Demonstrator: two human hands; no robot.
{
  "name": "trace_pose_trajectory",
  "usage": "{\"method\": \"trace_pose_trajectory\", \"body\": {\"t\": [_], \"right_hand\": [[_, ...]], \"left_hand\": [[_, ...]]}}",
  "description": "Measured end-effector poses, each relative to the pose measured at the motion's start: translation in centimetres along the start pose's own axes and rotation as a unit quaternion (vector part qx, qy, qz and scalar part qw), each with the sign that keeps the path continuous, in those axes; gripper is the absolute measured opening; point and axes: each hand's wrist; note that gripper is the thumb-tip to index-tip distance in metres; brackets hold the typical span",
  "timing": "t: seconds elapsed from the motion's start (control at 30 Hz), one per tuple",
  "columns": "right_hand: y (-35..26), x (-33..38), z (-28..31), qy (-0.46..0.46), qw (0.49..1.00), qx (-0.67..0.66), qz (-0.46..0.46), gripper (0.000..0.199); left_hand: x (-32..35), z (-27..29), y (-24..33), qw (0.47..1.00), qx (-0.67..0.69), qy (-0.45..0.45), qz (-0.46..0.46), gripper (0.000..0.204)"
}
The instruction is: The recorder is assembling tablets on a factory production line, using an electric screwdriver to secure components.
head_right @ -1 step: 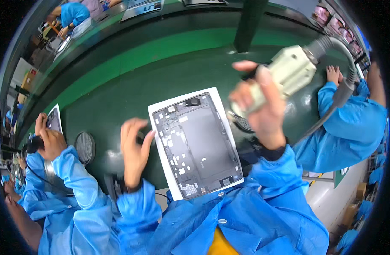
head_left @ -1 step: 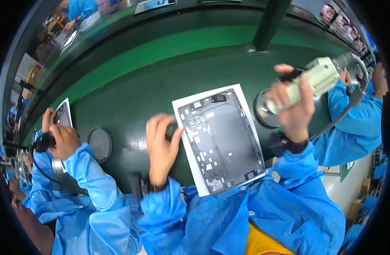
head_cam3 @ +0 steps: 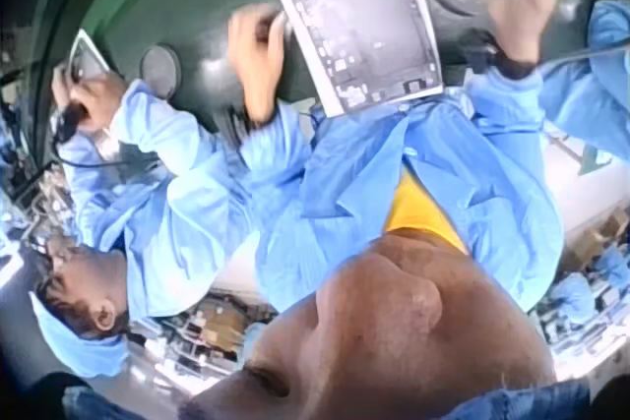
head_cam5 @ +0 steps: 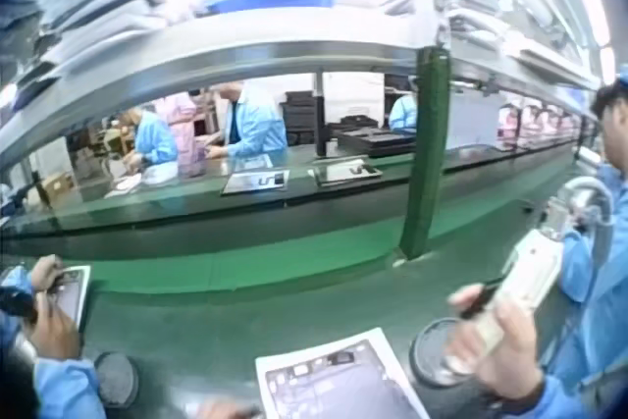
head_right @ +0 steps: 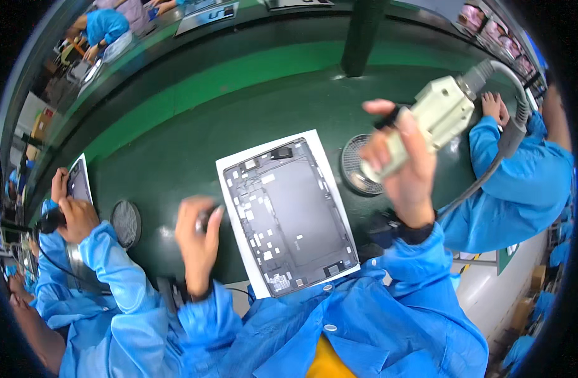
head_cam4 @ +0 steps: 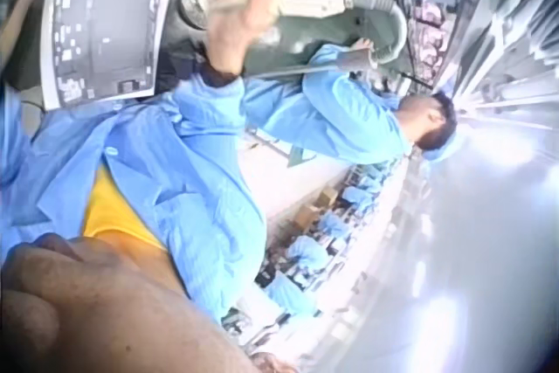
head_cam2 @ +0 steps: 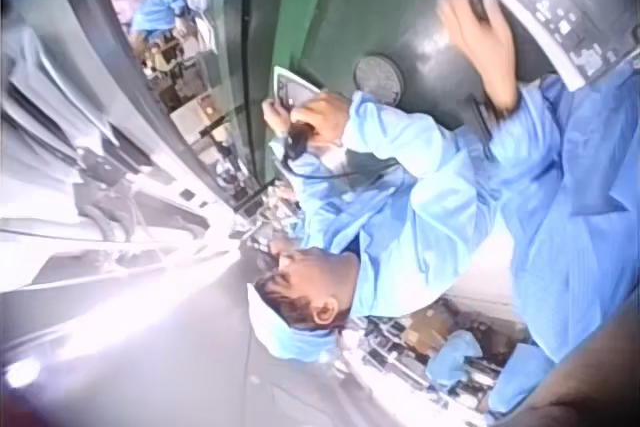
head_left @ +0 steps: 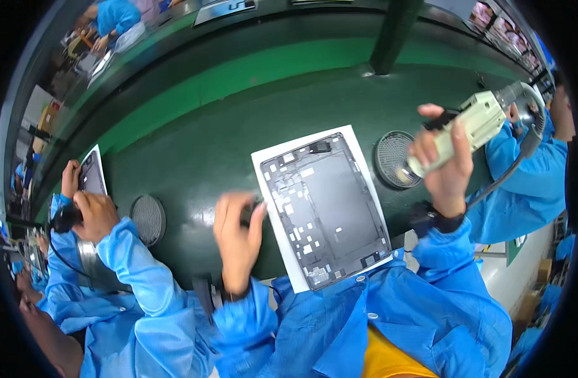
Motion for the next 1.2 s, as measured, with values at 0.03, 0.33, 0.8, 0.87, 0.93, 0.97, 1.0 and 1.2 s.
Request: {"method": "trace_pose_trajectory", "body": {"t": [0.03,0.33,0.8,0.87,0.93,0.97,1.0,1.2], "right_hand": [[-2.2,1.8,3.5,0.071,0.994,0.078,-0.003,0.048],[-2.5,8.1,14.4,0.265,0.881,0.359,-0.156,0.034],[-1.8,9.5,14.8,0.197,0.917,0.337,-0.078,0.062],[-3.1,9.1,14.2,0.204,0.837,0.502,-0.079,0.065],[-3.3,8.7,14.4,0.199,0.815,0.541,-0.058,0.066],[-3.3,8.6,14.5,0.191,0.798,0.571,-0.032,0.065],[-3.3,8.5,14.4,0.184,0.778,0.601,-0.005,0.065],[-3.2,8.1,11.9,0.159,0.699,0.697,-0.030,0.050]], "left_hand": [[1.3,-2.4,1.1,0.994,0.058,0.017,0.091,0.009],[13.8,-1.4,5.9,0.811,0.336,-0.141,0.458,0.037],[8.7,-3.8,7.4,0.873,0.287,0.082,0.385,0.030],[6.6,-3.1,5.1,0.895,0.262,0.078,0.352,0.031],[3.3,-3.0,3.0,0.900,0.266,0.109,0.328,0.030],[1.5,-3.2,1.3,0.900,0.273,0.115,0.318,0.030],[-0.5,-3.3,-0.4,0.900,0.282,0.121,0.309,0.030],[-11.8,-4.2,-9.1,0.915,0.293,0.143,0.239,0.031]]}}
Point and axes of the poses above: each hand's wrist, its own x-axis away from the middle knuckle, its own z-axis out of the back of the hand, y = z × x, and after that the axes turned 7 degrees about -z, right-handed
